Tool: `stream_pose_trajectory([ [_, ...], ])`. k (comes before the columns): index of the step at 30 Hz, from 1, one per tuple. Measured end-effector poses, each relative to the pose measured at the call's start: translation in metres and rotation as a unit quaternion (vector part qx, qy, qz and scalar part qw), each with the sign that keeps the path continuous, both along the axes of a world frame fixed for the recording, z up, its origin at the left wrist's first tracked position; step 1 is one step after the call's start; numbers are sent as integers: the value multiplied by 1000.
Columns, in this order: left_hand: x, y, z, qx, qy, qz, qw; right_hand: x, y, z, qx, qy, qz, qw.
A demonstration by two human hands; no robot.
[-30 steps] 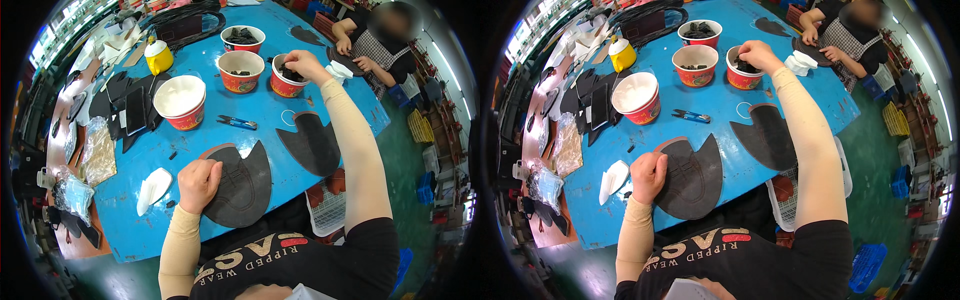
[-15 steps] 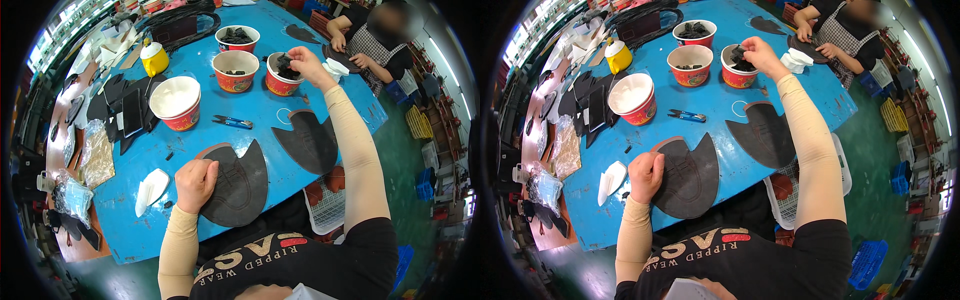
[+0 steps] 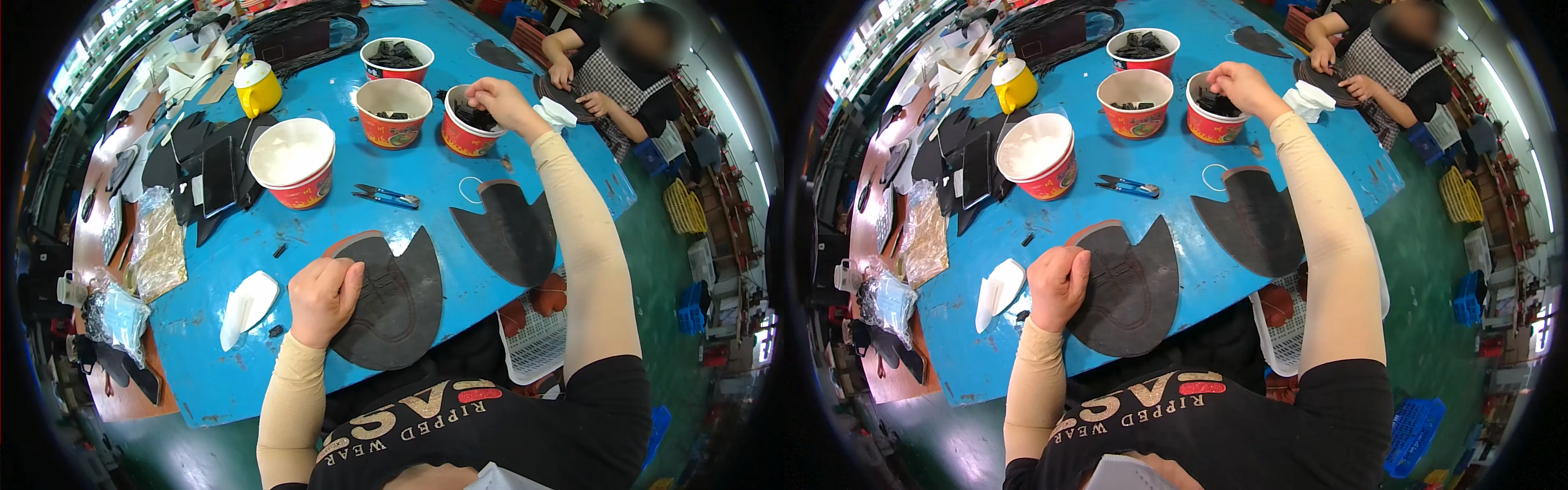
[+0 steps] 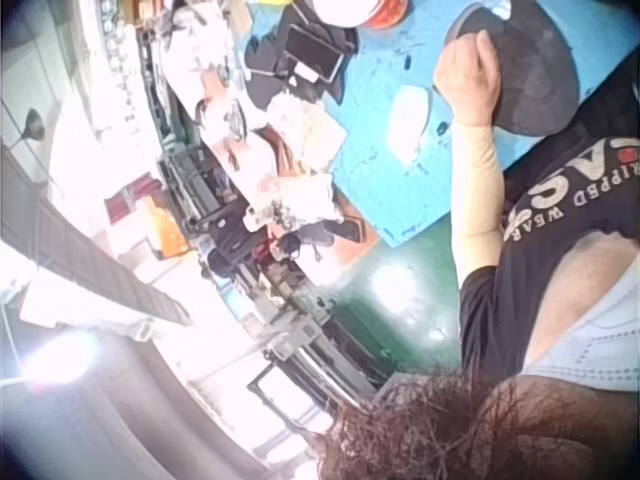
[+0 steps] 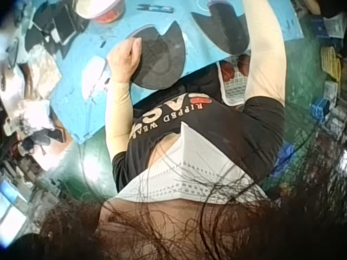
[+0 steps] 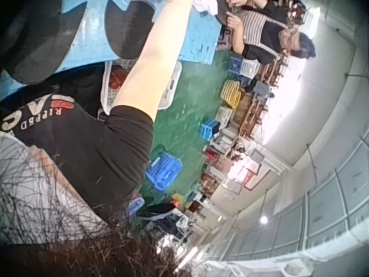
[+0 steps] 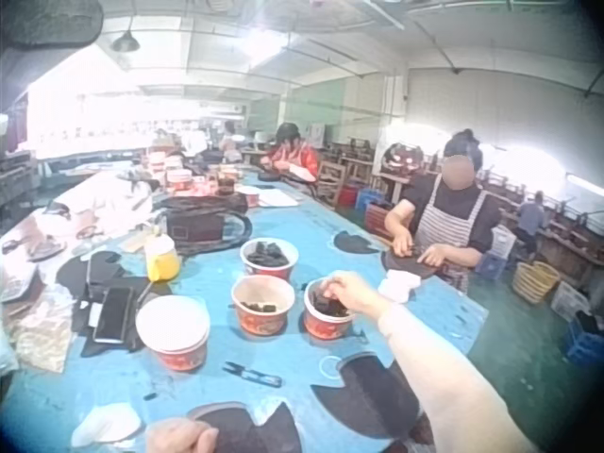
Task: The person takes ribbed inserts from containers and attaches them into slots on a shoe upper piece by hand and with snips. The person turns over and presses the shoe upper piece before attaching additional inserts by hand.
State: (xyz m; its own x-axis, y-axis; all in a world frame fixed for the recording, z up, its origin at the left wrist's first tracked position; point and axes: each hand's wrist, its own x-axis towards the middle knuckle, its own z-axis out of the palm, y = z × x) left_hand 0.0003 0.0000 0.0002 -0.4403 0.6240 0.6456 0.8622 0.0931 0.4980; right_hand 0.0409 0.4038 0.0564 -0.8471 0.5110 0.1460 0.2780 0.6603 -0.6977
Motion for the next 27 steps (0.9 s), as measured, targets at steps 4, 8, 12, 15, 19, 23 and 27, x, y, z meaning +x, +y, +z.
stream_pose_trajectory([
  [4,0,2,-2,7,1,-7,1000,11,4,6,-2,48,-33,998],
  [8,1,2,0,4,-1,-9,1000,16,-12,37,227,-155,-46,961],
  [12,1,1,-1,-4,4,-7,1000,4,-37,43,364,-376,-26,852],
  [15,0,1,-1,4,0,-4,1000,-7,-31,32,329,-414,-24,848],
  [19,0,1,-1,6,-4,-5,1000,-12,-12,17,329,-370,29,868],
  [23,0,0,-1,2,2,-3,1000,-12,-13,16,282,-352,41,891],
  [27,-1,0,-2,5,4,-1,1000,-5,-8,33,186,-291,10,938],
])
